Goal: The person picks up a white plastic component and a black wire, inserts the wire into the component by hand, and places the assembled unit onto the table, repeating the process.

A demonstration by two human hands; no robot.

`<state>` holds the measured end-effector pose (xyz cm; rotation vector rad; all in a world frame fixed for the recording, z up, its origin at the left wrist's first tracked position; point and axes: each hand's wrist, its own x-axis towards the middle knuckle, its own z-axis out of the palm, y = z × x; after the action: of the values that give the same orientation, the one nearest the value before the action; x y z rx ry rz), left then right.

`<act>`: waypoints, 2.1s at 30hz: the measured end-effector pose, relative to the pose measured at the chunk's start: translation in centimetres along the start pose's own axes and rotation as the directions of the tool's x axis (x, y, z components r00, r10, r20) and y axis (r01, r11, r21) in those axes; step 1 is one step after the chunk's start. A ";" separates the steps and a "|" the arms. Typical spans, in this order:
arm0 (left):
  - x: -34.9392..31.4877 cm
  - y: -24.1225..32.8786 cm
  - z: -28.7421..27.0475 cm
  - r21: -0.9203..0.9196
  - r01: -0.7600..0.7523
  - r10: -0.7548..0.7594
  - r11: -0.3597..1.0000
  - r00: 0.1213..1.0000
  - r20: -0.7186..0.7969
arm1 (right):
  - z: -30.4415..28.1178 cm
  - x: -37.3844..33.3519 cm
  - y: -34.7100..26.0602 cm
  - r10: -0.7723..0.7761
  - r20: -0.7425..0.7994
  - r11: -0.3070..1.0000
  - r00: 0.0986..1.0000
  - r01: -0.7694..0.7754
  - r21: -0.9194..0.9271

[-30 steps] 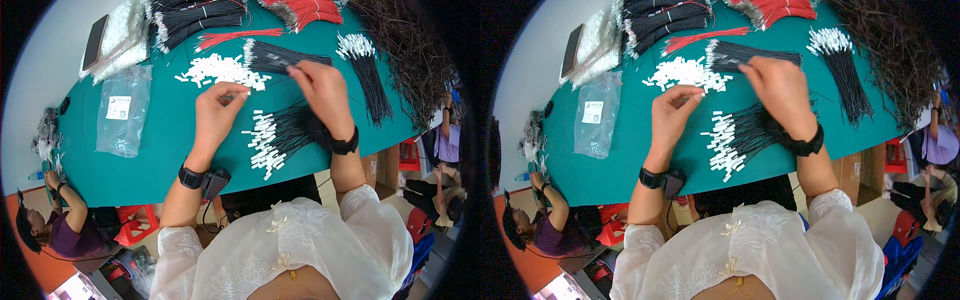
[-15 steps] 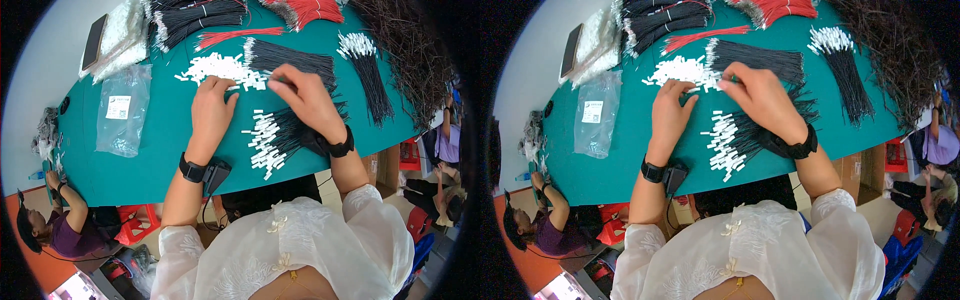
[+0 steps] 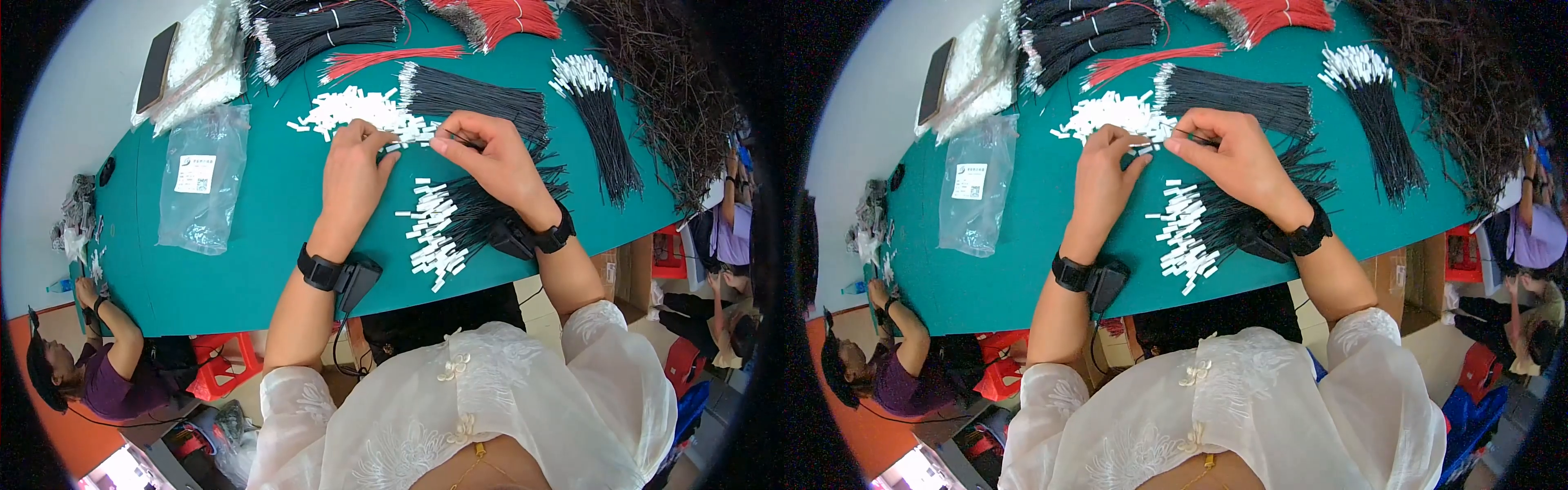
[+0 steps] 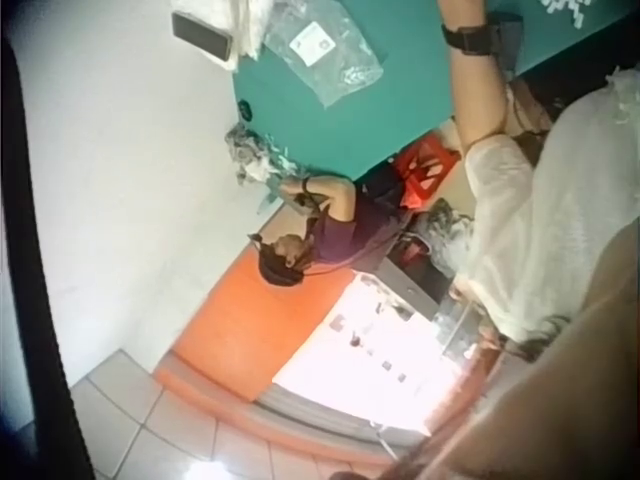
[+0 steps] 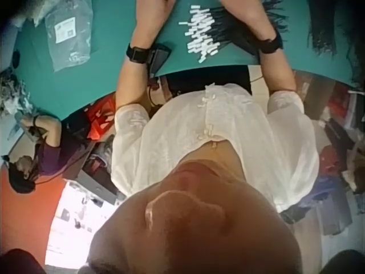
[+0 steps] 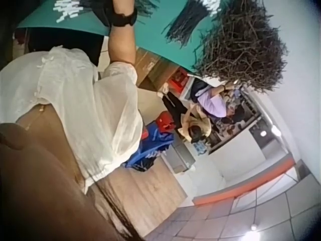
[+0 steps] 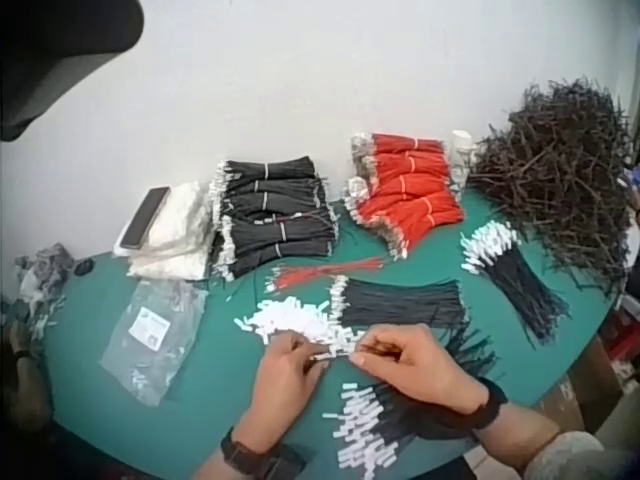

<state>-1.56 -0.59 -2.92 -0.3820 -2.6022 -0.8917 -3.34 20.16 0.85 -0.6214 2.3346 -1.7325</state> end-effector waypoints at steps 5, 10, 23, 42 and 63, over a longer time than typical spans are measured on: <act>0.0 0.5 -0.4 -0.050 -0.004 0.003 0.999 1.000 -0.003 | 0.0 -0.1 -0.1 0.028 0.010 1.000 1.000 -0.028 0.010; 0.1 1.7 -1.4 -0.575 0.307 -0.288 0.759 0.949 0.127 | -0.2 -0.1 -0.2 0.050 -0.003 0.997 0.999 -0.050 0.057; 0.2 2.5 -2.3 -0.836 0.418 -0.322 0.355 0.894 0.311 | -0.1 0.0 -0.3 -0.007 -0.099 0.999 0.995 0.012 0.052; 0.0 2.6 -2.4 -0.860 0.444 -0.331 0.251 0.875 0.354 | -0.3 -0.4 -0.8 0.014 -0.143 0.997 0.990 -0.002 0.083; 0.0 2.8 -2.5 -0.807 0.395 -0.355 0.440 0.902 0.248 | -0.2 -0.6 -1.4 -0.530 -0.100 0.787 0.842 0.444 -0.429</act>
<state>0.05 -0.04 0.42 -0.0153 -2.0847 -2.3505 -2.57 20.23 2.14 -1.2720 2.9063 -1.5686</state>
